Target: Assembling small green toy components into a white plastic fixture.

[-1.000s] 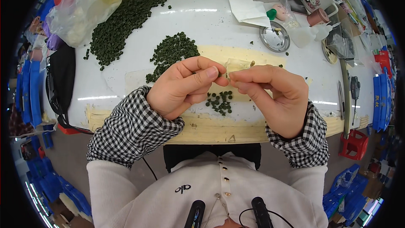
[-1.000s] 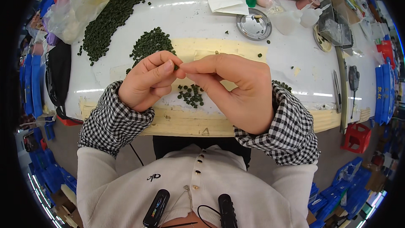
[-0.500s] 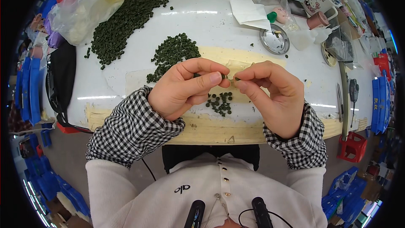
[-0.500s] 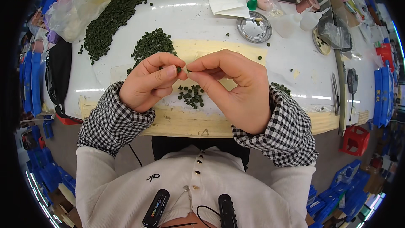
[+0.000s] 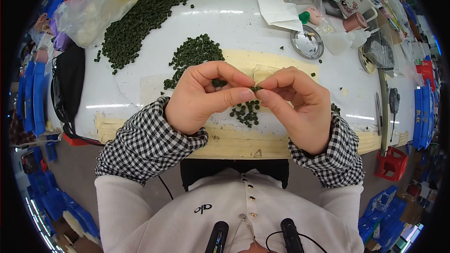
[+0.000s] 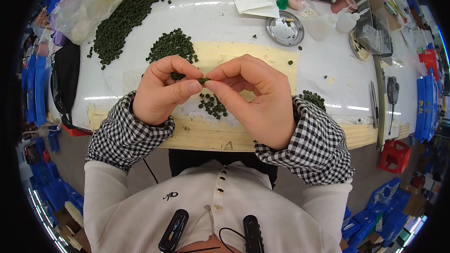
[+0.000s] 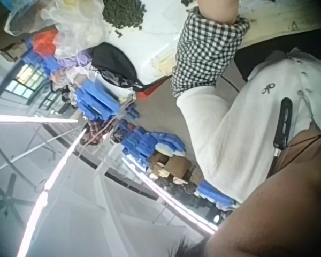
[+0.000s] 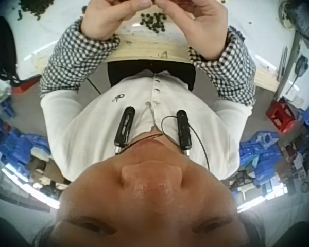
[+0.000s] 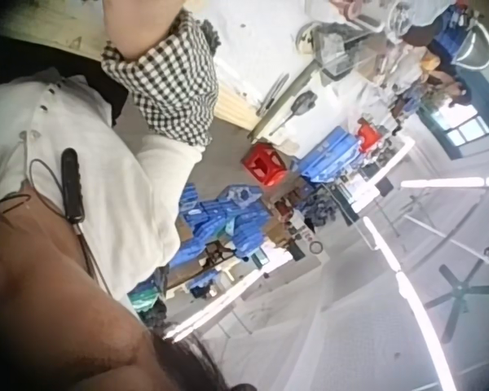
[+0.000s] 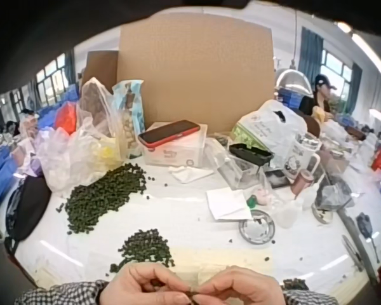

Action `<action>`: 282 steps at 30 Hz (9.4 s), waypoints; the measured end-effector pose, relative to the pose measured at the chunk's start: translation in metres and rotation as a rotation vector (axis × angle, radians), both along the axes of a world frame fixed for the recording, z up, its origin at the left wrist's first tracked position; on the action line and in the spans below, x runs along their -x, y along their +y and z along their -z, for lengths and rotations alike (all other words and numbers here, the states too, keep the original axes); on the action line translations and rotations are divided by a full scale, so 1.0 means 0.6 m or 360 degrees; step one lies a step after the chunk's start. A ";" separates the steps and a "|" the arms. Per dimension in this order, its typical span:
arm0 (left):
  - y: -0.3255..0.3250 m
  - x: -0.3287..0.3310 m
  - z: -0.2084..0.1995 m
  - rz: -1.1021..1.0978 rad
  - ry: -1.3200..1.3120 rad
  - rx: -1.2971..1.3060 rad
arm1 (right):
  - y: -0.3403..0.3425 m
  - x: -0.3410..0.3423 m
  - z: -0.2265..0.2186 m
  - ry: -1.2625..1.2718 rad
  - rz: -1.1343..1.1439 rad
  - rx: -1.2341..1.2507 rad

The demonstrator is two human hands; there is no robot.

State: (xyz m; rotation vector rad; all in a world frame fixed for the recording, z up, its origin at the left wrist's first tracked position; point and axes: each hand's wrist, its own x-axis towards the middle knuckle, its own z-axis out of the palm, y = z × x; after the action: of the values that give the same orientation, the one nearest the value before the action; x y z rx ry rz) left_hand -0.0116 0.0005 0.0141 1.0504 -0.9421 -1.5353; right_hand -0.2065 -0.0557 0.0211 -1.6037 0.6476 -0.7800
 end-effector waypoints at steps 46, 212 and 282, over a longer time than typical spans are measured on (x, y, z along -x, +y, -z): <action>0.002 -0.010 0.002 -0.0175 -0.1065 0.1037 | -0.003 0.003 -0.011 -0.0081 -0.0111 -0.0785; 0.004 -0.006 0.011 -0.0183 -0.0777 0.0778 | 0.010 0.006 -0.004 0.0154 -0.0103 0.0390; 0.000 -0.017 0.002 -0.0186 -0.0709 0.0854 | 0.005 0.013 -0.010 0.0207 -0.0178 0.0622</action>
State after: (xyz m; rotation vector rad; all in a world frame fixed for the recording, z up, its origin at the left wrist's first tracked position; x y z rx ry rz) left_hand -0.0015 0.0006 0.0128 1.0391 -1.4707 -0.8805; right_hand -0.2143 -0.0528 0.0269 -2.0430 0.5120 -0.7551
